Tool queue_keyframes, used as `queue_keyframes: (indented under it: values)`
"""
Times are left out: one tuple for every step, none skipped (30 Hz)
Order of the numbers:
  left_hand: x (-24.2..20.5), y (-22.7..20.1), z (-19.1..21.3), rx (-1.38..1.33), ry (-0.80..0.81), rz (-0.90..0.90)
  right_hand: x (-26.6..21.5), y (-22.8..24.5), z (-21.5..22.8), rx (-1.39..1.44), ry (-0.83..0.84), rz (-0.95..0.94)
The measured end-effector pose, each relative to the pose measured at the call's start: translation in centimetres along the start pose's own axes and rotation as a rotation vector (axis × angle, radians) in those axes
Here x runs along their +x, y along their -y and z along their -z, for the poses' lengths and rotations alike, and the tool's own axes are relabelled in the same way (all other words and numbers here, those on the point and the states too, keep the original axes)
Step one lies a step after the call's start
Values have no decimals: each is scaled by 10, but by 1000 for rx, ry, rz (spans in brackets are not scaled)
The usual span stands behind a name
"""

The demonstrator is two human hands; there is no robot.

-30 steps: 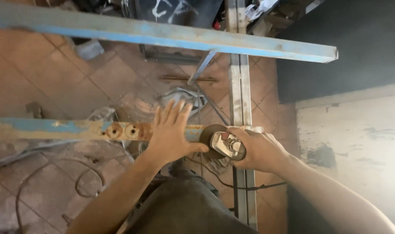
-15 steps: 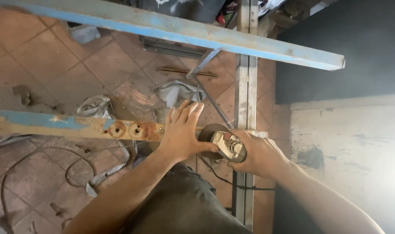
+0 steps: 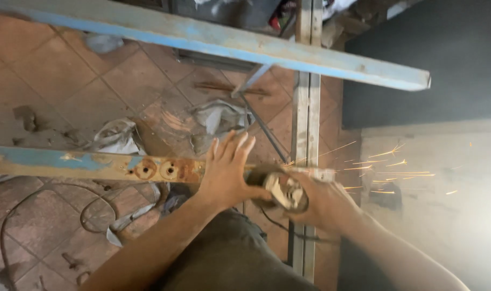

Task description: Disassembling a metal frame using a wrench and hammer, then sanding the surface with an angle grinder

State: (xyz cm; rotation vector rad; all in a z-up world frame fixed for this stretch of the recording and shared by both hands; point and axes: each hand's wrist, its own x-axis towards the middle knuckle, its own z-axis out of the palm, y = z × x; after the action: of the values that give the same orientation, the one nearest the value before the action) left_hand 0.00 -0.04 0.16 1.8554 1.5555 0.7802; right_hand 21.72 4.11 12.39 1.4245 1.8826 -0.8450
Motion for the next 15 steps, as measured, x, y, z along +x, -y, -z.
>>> queue_keyframes:
  values:
    - [1,-1,0,-1,-32,10,6,-6,-4,-27,-23,11]
    - [2,-2,0,-2,-64,20,11,-12,-8,-53,-45,22]
    - [4,-2,3,3,-74,17,7,-9,-6,-58,-54,28]
    - [5,-2,6,28,46,34,2,-6,-4,-33,-54,40]
    - [5,-2,9,49,177,48,-5,-3,-4,1,-51,45]
    - [9,1,7,51,177,41,5,-7,-4,4,-57,43]
    - [6,0,4,26,66,16,10,-11,-8,-31,-72,26]
    - [3,0,0,1,-45,-8,14,-15,-12,-66,-87,9]
    - [0,4,-1,5,-52,-5,6,-9,-8,-70,-89,16]
    - [-3,6,-2,-33,-41,-43,-3,-3,-3,-23,-26,30]
    - [-3,10,-2,-68,-30,-92,-13,3,1,28,27,42]
    - [-5,12,11,-60,-37,-99,-18,4,7,28,15,46]
    - [-9,14,25,-160,-105,-91,-24,5,12,-40,25,25]
    - [-13,16,38,-260,-173,-84,-30,7,16,-108,34,3]
    - [-22,22,30,-251,-187,-70,-31,5,19,-120,37,20]
